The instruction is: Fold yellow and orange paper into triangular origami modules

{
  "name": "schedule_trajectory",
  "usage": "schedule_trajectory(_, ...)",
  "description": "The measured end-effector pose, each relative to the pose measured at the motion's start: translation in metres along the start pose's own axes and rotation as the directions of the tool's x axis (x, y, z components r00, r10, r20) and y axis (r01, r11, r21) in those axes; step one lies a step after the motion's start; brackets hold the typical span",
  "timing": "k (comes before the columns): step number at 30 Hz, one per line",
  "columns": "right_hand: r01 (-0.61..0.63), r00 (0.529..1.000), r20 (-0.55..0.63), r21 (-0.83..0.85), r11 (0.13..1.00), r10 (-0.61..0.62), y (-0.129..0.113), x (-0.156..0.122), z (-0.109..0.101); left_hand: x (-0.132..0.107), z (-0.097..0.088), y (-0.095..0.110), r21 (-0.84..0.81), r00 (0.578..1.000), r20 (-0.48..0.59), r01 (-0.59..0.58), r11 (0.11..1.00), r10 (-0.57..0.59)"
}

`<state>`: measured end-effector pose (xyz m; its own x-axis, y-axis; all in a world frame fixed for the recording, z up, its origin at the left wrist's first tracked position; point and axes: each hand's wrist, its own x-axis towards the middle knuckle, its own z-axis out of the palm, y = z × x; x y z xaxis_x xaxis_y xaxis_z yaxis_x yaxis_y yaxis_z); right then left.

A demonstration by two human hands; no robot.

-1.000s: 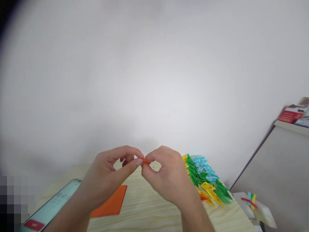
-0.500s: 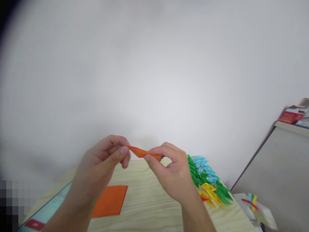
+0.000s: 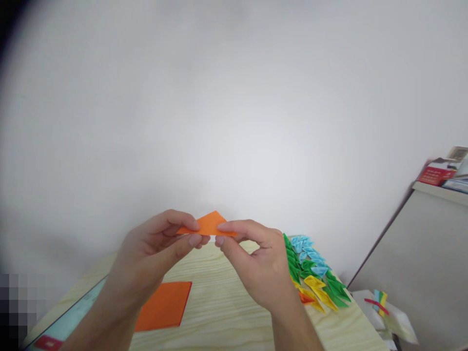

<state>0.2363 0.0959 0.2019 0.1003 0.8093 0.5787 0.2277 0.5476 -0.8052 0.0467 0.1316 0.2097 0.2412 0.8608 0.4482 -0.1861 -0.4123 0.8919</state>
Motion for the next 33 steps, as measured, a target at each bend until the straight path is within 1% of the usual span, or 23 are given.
schedule_trajectory(2, -0.046, 0.999, 0.002, 0.09, 0.995, 0.047, -0.0017, 0.0006, 0.0004, -0.0005, 0.0004, -0.0002, -0.003, 1.0, -0.01, -0.023, 1.0, 0.023)
schedule_trajectory(4, -0.089, 0.996, 0.03, 0.156, 0.984, 0.085, -0.0028, 0.0015, 0.0, -0.0013, 0.0007, -0.0001, 0.016, 0.999, -0.007, -0.039, 0.999, 0.039)
schedule_trajectory(6, -0.112, 0.993, 0.067, 0.208, 0.972, 0.1, -0.0034, 0.0026, -0.0009, -0.0023, 0.0015, 0.0004, 0.033, 0.999, -0.007, -0.048, 0.998, 0.049)
schedule_trajectory(9, -0.121, 0.991, 0.094, 0.261, 0.958, 0.099, -0.0033, 0.0043, -0.0028, -0.0036, 0.0044, 0.0016, 0.04, 0.997, -0.042, -0.067, 0.997, 0.069)
schedule_trajectory(13, -0.122, 0.992, 0.066, 0.24, 0.963, 0.109, -0.001, 0.0053, -0.0054, -0.0042, 0.0079, 0.0022, 0.086, 0.99, -0.101, -0.094, 0.992, 0.102)
schedule_trajectory(20, -0.162, 0.987, 0.039, 0.195, 0.967, 0.158, -0.0033, 0.004, -0.0042, -0.004, 0.0075, -0.0008, 0.12, 0.983, -0.11, -0.136, 0.983, 0.149)
schedule_trajectory(26, -0.126, 0.992, 0.043, 0.167, 0.978, 0.12, -0.0066, 0.0039, -0.0023, -0.0025, 0.007, 0.0002, 0.13, 0.986, -0.054, -0.152, 0.98, 0.16)
schedule_trajectory(33, -0.16, 0.987, 0.003, 0.142, 0.977, 0.161, -0.0073, 0.0034, 0.0002, -0.0027, 0.0055, -0.0009, 0.186, 0.984, -0.035, -0.165, 0.969, 0.174)
